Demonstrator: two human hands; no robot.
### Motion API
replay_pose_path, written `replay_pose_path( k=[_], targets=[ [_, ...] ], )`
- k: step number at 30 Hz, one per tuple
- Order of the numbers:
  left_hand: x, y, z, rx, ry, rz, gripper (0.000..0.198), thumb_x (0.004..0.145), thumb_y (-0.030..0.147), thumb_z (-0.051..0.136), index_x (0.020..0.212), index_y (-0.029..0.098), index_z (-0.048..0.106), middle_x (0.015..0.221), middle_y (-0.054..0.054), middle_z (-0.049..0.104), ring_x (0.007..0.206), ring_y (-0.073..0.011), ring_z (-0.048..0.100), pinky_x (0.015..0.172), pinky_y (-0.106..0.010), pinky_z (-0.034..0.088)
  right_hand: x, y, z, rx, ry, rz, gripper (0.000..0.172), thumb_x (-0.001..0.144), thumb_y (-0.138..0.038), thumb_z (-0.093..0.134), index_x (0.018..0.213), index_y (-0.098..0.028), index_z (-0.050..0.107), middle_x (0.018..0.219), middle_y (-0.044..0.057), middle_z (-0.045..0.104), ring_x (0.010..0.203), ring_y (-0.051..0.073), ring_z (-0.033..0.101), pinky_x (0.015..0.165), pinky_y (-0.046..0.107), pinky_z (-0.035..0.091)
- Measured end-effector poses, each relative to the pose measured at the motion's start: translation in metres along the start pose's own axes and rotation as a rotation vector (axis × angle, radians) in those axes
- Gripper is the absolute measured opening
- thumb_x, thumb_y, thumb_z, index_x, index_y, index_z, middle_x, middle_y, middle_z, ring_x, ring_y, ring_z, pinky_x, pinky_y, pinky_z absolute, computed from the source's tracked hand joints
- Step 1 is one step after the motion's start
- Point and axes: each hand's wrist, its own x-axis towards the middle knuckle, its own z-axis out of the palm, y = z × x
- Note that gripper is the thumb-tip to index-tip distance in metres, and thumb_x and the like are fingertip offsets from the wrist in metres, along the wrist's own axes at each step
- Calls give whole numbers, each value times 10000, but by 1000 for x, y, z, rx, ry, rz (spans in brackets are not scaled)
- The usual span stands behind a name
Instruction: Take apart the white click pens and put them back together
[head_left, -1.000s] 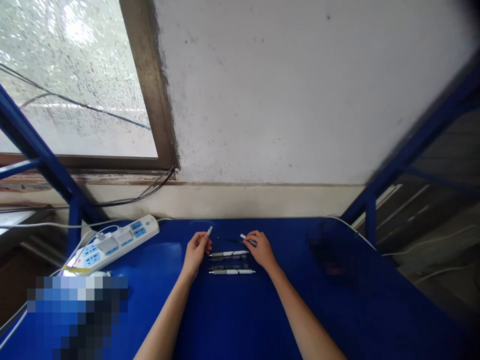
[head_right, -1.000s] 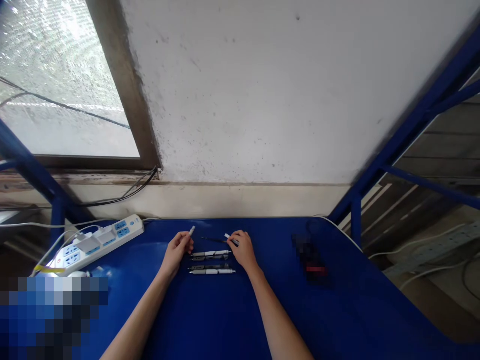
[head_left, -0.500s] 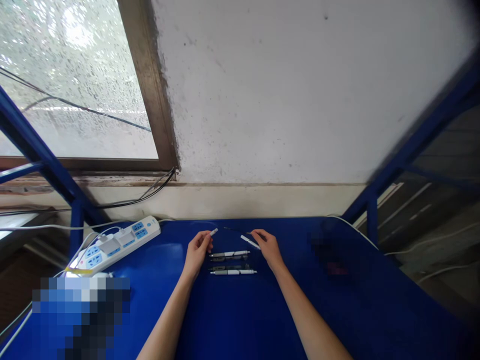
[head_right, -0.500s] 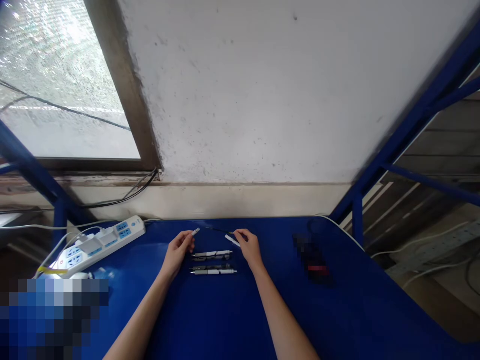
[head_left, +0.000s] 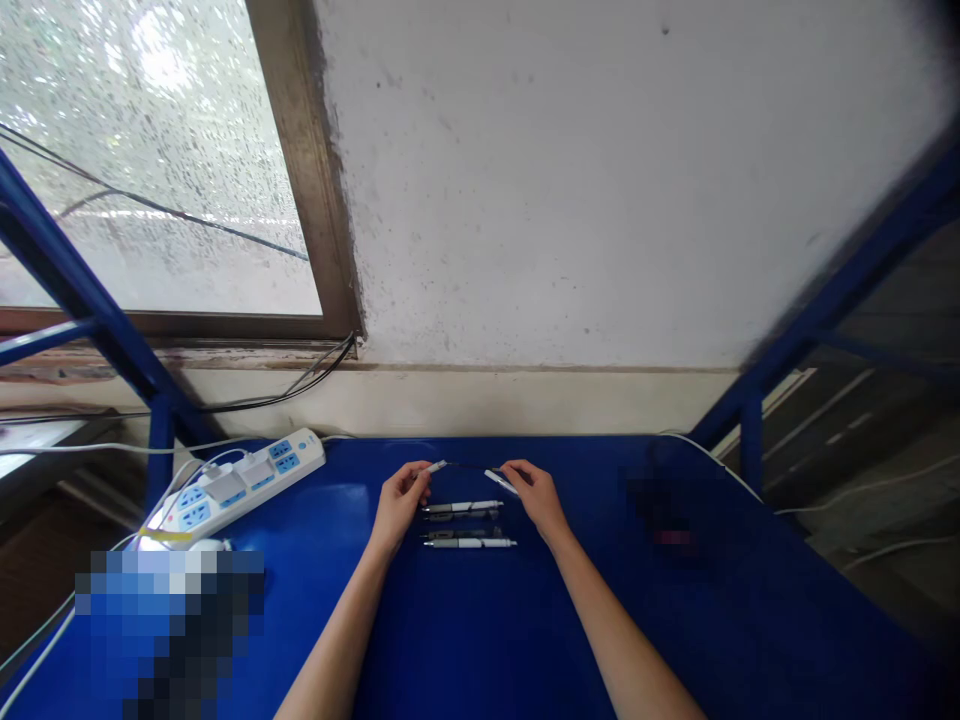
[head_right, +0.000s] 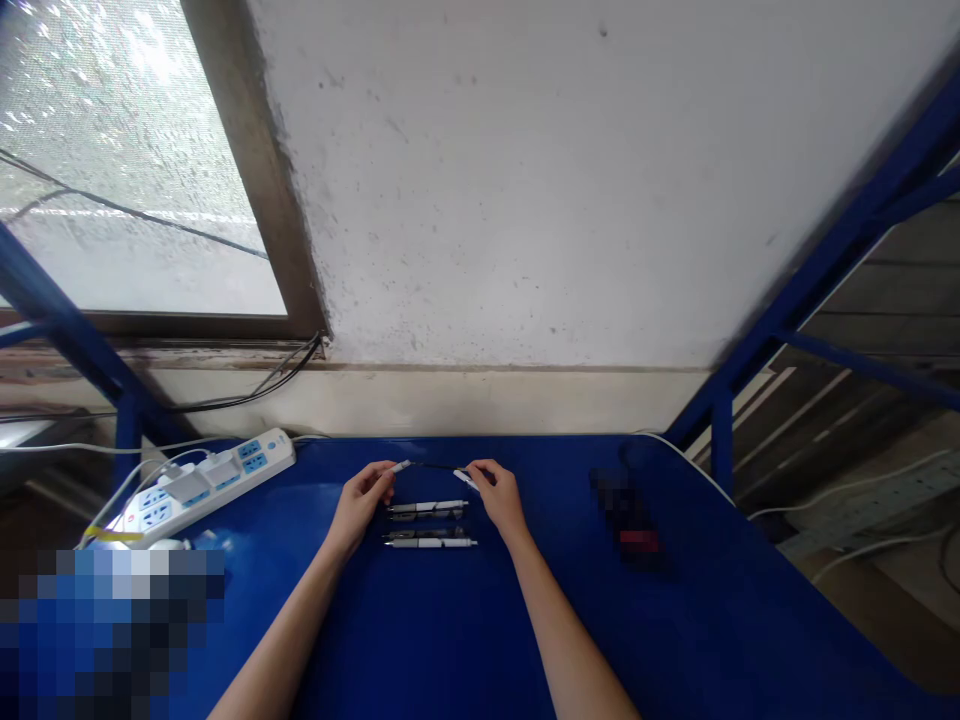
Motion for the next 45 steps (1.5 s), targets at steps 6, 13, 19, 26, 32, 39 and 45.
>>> replay_pose_path(
  k=[6, 13, 19, 26, 32, 39, 45],
  targets=[
    [-1, 3, -1, 19, -29, 12, 370, 741, 436, 687, 976, 150, 677, 609, 16, 576, 565, -108, 512, 568, -215, 415, -1, -8, -1, 30, 31, 9, 368, 790, -527, 594, 809, -174, 696, 817, 71, 706, 806, 241, 634, 756, 341, 464],
    [-2, 4, -1, 32, -44, 0, 348, 739, 408, 677, 984, 161, 676, 594, 27, 563, 571, -115, 509, 581, -219, 388, -2, -9, 1, 86, 37, -5, 386, 802, -558, 577, 802, -181, 663, 822, 85, 708, 826, 252, 642, 769, 351, 477],
    [-3, 7, 0, 34, -53, -15, 344, 736, 445, 676, 939, 168, 679, 610, 17, 573, 585, -130, 511, 594, -227, 379, -1, -11, 4, 142, 48, 13, 407, 775, -594, 589, 803, -193, 652, 817, 81, 706, 823, 248, 645, 779, 366, 492],
    [-4, 6, 3, 97, -73, -36, 422, 748, 565, 639, 629, 162, 600, 511, 29, 478, 492, -98, 390, 503, -219, 274, -3, -12, 6, 305, 41, 79, 387, 728, -565, 675, 811, -187, 677, 769, 59, 695, 747, 217, 633, 726, 340, 494],
    [-4, 6, 1, 82, -86, 1, 413, 770, 556, 627, 650, 161, 609, 511, 34, 459, 492, -93, 374, 501, -219, 272, -3, -11, 7, 355, -16, 90, 348, 724, -518, 702, 821, -184, 692, 776, 64, 707, 753, 217, 643, 761, 361, 507],
    [-9, 9, 9, -5, -187, -67, 339, 717, 451, 718, 904, 170, 682, 629, 12, 608, 587, -121, 530, 577, -217, 377, -9, -25, 9, 240, -114, 33, 283, 776, -470, 664, 772, -189, 696, 738, 44, 700, 728, 197, 639, 736, 323, 489],
    [-9, 8, 10, 9, -168, -67, 318, 712, 392, 726, 932, 167, 680, 604, 17, 595, 571, -113, 527, 564, -210, 381, -12, -30, 13, 68, -108, -56, 300, 848, -457, 558, 863, -194, 702, 809, 64, 708, 762, 219, 638, 711, 321, 473]
  ],
)
